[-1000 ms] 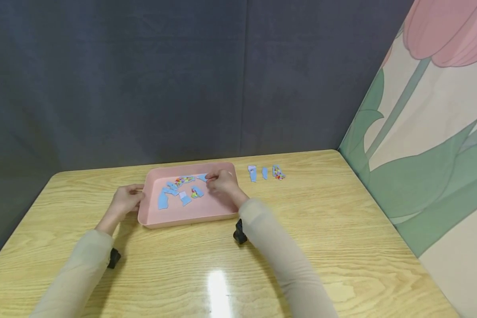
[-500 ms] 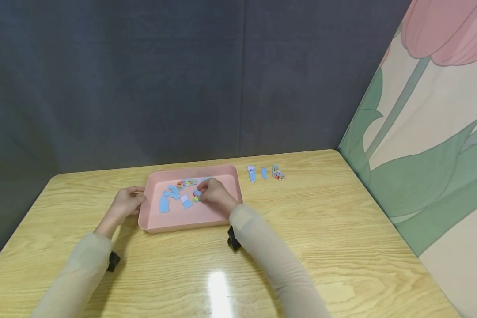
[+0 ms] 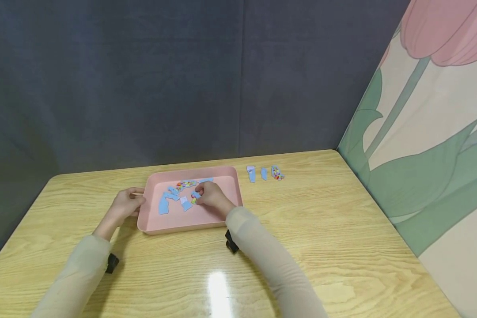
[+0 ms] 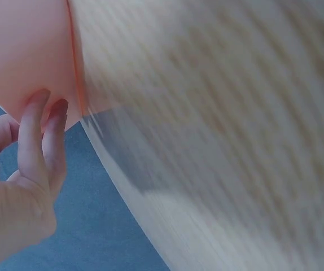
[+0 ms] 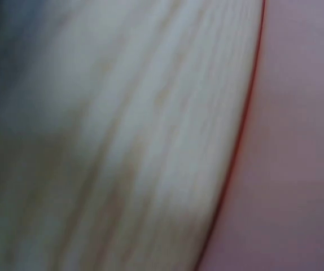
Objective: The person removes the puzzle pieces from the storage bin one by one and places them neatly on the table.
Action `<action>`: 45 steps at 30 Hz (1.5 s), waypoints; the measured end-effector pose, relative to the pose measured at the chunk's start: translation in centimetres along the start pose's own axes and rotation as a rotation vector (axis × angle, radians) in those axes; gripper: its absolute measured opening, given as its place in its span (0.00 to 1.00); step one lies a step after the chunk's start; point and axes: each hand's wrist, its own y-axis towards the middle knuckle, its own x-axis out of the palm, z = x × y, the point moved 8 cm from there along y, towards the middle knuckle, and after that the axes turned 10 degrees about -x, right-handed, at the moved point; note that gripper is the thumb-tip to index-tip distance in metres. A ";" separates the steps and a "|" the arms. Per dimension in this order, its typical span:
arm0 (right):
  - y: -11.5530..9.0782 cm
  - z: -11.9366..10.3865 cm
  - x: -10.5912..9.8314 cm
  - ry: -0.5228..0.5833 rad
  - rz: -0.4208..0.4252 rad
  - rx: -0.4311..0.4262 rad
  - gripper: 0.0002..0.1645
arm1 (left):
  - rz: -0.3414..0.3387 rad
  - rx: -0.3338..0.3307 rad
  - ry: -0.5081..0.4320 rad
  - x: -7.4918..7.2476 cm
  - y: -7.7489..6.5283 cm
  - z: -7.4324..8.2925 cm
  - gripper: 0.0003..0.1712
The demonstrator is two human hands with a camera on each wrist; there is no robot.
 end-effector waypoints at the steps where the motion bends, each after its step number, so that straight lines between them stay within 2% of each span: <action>1: 0.0 0.0 0.0 -0.004 0.000 -0.001 0.20 | -0.001 0.000 -0.001 0.0 0.0 0.0 0.28; 8: 0.0 -0.1 -0.3 0.020 -0.004 -0.001 0.17 | -0.008 0.002 -0.026 0.1 0.2 0.1 0.28; 16: -0.4 -0.1 -1.1 0.081 0.021 -0.033 0.16 | -0.008 0.004 0.004 0.1 0.0 0.1 0.28; 28: -0.7 1.0 -2.5 0.131 -0.018 -0.007 0.17 | -0.023 0.001 -0.006 0.2 -0.1 0.0 0.28; 37: -0.8 0.7 -5.3 0.268 0.011 -0.055 0.18 | -0.015 -0.007 0.009 0.1 -0.2 -0.1 0.29; 45: -1.9 1.8 -8.9 0.292 0.068 0.002 0.23 | -0.012 0.004 0.012 0.1 -0.3 0.1 0.29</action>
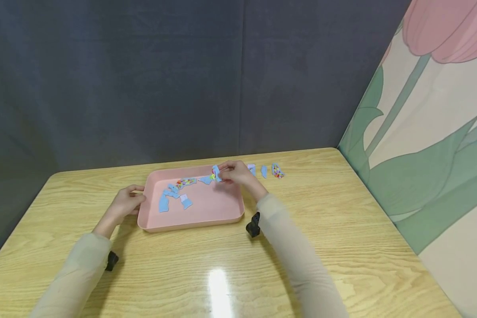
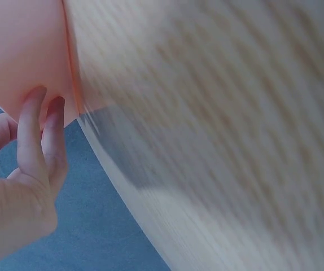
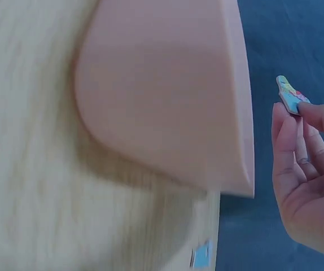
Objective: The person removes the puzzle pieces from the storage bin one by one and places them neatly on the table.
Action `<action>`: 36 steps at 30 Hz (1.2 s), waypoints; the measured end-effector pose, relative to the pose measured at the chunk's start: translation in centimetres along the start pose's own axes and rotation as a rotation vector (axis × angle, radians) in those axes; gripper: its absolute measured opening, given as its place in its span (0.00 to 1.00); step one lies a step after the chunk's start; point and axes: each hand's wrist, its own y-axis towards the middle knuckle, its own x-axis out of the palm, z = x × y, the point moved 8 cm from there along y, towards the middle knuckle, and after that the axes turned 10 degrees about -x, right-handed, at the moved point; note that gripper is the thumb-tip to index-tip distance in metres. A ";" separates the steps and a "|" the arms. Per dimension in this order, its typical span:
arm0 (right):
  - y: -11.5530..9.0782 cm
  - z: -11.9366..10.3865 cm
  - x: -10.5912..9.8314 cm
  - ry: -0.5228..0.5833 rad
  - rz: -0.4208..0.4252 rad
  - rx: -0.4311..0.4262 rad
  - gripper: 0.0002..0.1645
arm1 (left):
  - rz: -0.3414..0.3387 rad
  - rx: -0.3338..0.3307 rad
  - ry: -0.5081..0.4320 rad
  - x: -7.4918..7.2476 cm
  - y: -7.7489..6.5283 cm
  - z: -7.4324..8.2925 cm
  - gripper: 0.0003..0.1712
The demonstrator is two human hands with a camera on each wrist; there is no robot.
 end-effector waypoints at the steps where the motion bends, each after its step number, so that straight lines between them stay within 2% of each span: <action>1: -0.1 0.1 -0.5 0.012 0.011 0.007 0.23 | -0.001 -0.001 0.000 0.0 0.0 0.0 0.29; 10: -0.5 1.5 -4.7 0.040 0.096 0.037 0.26 | -0.003 -0.002 -0.006 0.0 0.2 0.2 0.28; 15: -0.9 2.4 -6.8 0.048 0.171 0.069 0.26 | 0.001 -0.008 -0.008 0.1 0.3 0.1 0.28; 20: -1.4 3.1 -8.5 0.074 0.244 0.067 0.27 | 0.003 -0.006 0.003 0.1 0.2 0.1 0.28; 25: -2.2 4.2 -10.2 0.159 0.305 0.095 0.28 | 0.002 -0.004 0.006 0.0 0.2 0.0 0.28; 27: -2.6 4.5 -10.8 0.189 0.317 0.105 0.29 | 0.001 -0.004 0.002 0.0 0.2 0.0 0.28; 36: -4.4 5.6 -13.0 0.159 0.343 0.111 0.29 | -0.004 -0.001 -0.004 0.2 0.1 0.0 0.28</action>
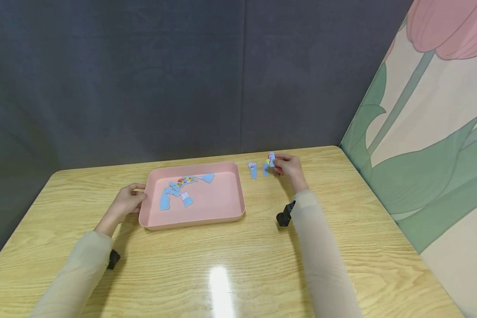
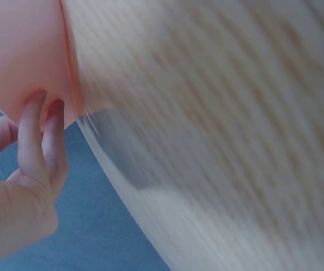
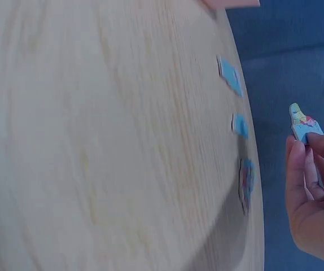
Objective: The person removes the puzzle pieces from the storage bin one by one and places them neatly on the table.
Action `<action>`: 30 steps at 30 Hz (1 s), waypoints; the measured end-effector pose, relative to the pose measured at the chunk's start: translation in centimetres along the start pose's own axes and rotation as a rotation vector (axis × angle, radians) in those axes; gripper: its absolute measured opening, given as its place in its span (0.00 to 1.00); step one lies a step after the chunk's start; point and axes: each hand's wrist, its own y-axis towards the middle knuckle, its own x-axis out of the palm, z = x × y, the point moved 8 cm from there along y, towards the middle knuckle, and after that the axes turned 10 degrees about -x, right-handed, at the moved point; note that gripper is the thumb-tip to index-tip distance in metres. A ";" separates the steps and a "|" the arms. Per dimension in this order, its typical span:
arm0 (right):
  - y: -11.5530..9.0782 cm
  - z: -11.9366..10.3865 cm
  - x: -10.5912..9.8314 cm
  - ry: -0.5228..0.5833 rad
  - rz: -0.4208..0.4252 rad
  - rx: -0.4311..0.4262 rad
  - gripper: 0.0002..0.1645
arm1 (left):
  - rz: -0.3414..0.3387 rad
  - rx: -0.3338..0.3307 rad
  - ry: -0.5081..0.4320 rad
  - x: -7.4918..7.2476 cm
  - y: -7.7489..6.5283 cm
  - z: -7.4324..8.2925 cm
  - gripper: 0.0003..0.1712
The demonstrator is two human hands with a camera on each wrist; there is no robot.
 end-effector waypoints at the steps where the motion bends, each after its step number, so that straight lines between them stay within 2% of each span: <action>1: 0.0 0.2 -0.3 -0.006 0.006 -0.004 0.29 | 0.000 0.000 -0.001 0.0 0.0 0.0 0.28; 7: 0.3 1.3 -2.0 -0.034 0.031 -0.009 0.29 | -0.002 -0.002 0.003 -0.1 0.0 -0.1 0.28; 10: 0.4 1.6 -2.6 -0.007 0.036 -0.012 0.29 | -0.001 -0.004 0.001 -0.1 0.1 -0.1 0.28; 14: 0.2 2.1 -3.5 0.007 0.026 -0.024 0.29 | 0.005 -0.006 0.002 0.0 0.2 -0.1 0.28; 17: 0.0 2.3 -4.2 -0.021 0.015 -0.034 0.30 | 0.006 -0.002 0.006 0.0 0.1 -0.1 0.28; 22: -0.3 2.8 -5.0 -0.059 0.022 -0.020 0.31 | 0.005 -0.002 -0.004 0.0 0.1 -0.2 0.28; 30: -0.6 4.0 -6.0 -0.059 0.028 0.019 0.30 | -0.001 -0.005 -0.008 0.1 0.0 -0.1 0.27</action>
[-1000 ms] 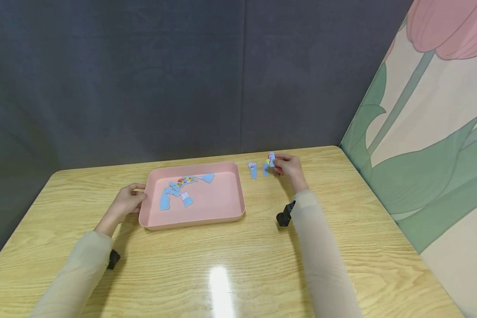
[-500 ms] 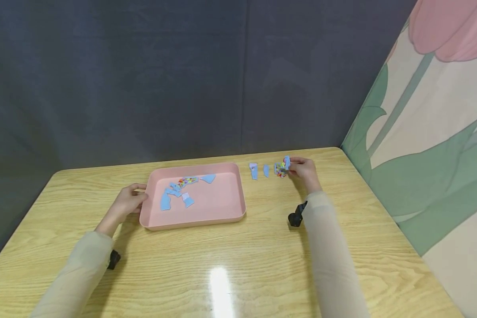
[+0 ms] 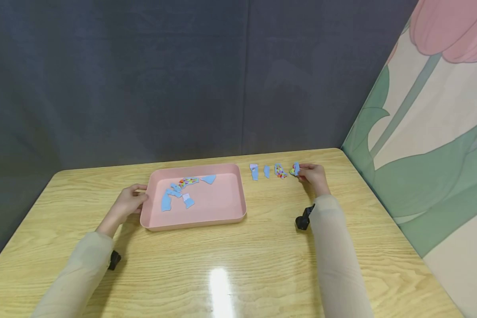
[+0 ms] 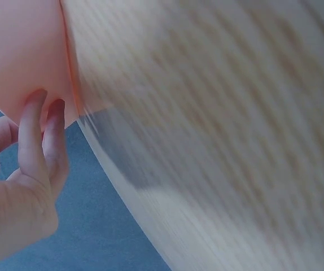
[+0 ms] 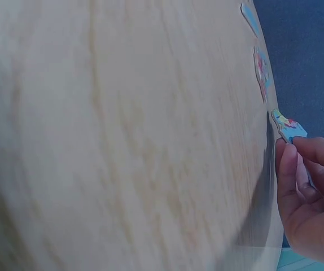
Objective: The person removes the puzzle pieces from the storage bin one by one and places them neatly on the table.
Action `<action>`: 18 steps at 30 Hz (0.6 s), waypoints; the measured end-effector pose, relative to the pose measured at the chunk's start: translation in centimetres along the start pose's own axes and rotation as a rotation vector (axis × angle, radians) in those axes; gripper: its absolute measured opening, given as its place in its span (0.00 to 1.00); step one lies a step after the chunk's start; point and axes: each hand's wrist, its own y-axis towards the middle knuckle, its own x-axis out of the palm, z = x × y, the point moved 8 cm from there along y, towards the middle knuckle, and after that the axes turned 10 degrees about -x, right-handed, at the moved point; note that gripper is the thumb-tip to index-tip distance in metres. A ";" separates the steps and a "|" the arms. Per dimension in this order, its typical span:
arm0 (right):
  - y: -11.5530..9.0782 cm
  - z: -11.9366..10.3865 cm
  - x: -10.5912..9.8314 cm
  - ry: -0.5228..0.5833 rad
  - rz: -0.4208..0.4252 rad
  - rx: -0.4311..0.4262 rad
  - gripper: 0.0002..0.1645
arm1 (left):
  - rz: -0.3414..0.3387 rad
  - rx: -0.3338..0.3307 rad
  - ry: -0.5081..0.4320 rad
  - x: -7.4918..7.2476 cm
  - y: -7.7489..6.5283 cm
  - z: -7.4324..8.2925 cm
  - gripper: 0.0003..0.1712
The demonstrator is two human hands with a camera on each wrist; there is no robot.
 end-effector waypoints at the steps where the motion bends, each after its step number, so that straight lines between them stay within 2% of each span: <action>1: 0.0 0.1 0.0 -0.003 0.004 0.007 0.30 | 0.001 -0.001 -0.001 0.0 0.0 0.0 0.28; 9: 0.1 0.1 -0.2 -0.025 0.033 0.051 0.30 | 0.008 -0.005 0.011 -0.1 0.1 0.0 0.28; 18: 0.1 -0.2 -0.5 -0.061 0.052 0.055 0.30 | 0.006 -0.007 0.011 0.0 0.0 0.0 0.28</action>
